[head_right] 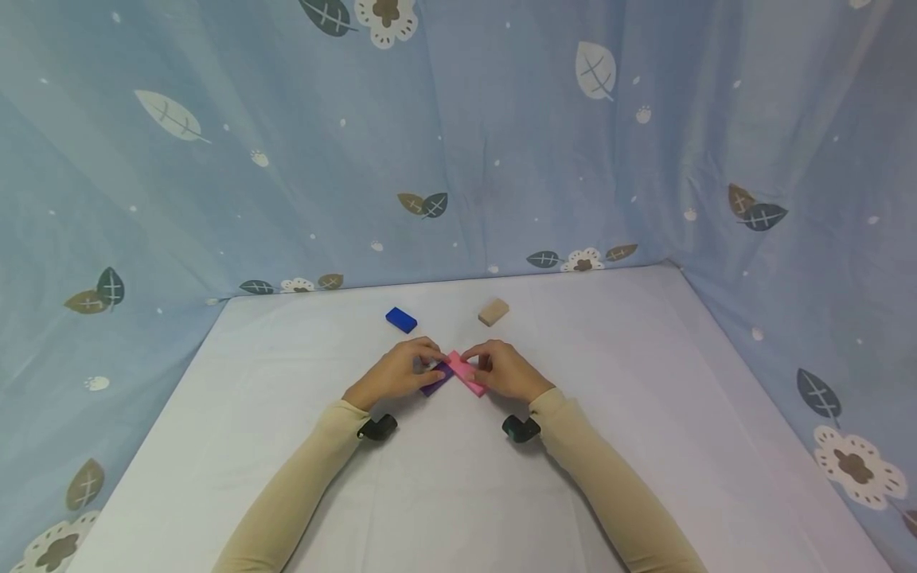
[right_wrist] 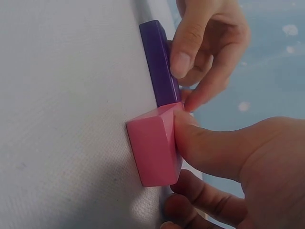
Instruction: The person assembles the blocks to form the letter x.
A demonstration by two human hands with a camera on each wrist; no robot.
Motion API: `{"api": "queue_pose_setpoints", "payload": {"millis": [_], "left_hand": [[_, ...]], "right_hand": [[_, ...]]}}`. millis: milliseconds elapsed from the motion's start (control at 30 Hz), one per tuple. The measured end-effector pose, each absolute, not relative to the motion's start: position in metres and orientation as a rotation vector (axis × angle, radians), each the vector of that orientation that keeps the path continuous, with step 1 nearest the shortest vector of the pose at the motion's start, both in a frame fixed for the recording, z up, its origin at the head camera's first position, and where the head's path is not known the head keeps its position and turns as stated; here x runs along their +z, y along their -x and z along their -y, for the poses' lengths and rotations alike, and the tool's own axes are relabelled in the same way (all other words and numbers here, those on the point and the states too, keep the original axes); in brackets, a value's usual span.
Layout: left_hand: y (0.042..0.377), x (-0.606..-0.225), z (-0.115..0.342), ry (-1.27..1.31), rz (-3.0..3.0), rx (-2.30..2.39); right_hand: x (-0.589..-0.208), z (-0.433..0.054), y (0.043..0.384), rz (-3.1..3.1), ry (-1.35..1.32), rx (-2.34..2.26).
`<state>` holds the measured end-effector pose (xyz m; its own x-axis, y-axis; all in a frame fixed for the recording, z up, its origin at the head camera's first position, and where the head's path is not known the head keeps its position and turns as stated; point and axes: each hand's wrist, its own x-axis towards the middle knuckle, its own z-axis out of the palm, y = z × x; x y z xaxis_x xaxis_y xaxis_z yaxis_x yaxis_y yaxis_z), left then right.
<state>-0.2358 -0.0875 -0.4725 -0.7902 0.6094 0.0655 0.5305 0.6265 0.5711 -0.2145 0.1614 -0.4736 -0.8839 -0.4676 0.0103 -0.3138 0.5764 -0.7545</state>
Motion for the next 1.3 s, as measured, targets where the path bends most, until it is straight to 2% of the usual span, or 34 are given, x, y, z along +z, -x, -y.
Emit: {"api": "queue_pose_setpoints", "payload": {"millis": [867, 1300], "left_hand": [[0.238, -0.474, 0.087, -1.004, -2.728, 0.840], [0.238, -0.475, 0.088, -0.979, -2.725, 0.834]], "right_hand": [[-0.467, -0.159, 0.212, -2.660, 0.700, -1.130], [-0.443, -0.176, 0.220, -2.806, 0.750, -1.176]]}}
